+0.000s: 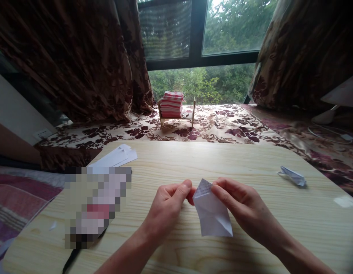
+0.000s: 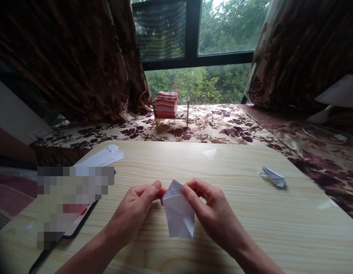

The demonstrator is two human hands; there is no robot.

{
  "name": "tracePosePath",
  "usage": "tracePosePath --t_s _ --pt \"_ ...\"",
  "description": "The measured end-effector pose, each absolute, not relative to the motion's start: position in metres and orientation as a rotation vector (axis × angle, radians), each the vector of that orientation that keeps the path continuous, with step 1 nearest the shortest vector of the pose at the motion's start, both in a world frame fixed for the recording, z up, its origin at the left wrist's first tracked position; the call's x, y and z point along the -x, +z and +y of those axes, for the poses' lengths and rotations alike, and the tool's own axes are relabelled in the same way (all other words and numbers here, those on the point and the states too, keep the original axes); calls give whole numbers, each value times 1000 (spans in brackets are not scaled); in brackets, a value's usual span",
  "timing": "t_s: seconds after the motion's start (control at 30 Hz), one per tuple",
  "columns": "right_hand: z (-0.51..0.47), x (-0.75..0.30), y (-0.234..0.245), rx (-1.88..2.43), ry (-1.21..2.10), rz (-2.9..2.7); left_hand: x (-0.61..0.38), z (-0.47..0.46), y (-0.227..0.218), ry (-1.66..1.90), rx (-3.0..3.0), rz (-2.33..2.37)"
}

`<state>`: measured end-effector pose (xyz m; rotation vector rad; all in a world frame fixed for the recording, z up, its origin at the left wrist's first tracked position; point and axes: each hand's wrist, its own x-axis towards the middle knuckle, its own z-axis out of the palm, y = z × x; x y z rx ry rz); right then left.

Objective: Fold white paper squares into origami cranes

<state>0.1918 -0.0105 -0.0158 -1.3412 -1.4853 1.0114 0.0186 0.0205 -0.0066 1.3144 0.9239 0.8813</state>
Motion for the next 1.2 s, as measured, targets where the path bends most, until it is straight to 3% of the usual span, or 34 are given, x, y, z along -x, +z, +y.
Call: tracePosePath --t_s 0.57,0.83,1.07,1.2 --pt "-12 -188 -14 1257 905 -1626 -22 8 -10 968 -2110 1004" --pt "-13 -188 -13 1278 1112 -1439 -21 10 -6 820 -1885 992" --pt "-10 -193 -14 1274 1025 -1602 -21 15 -5 844 -1750 1090" --pt "-9 -196 -11 1303 1233 -1606 -22 18 -10 911 -1583 1146"
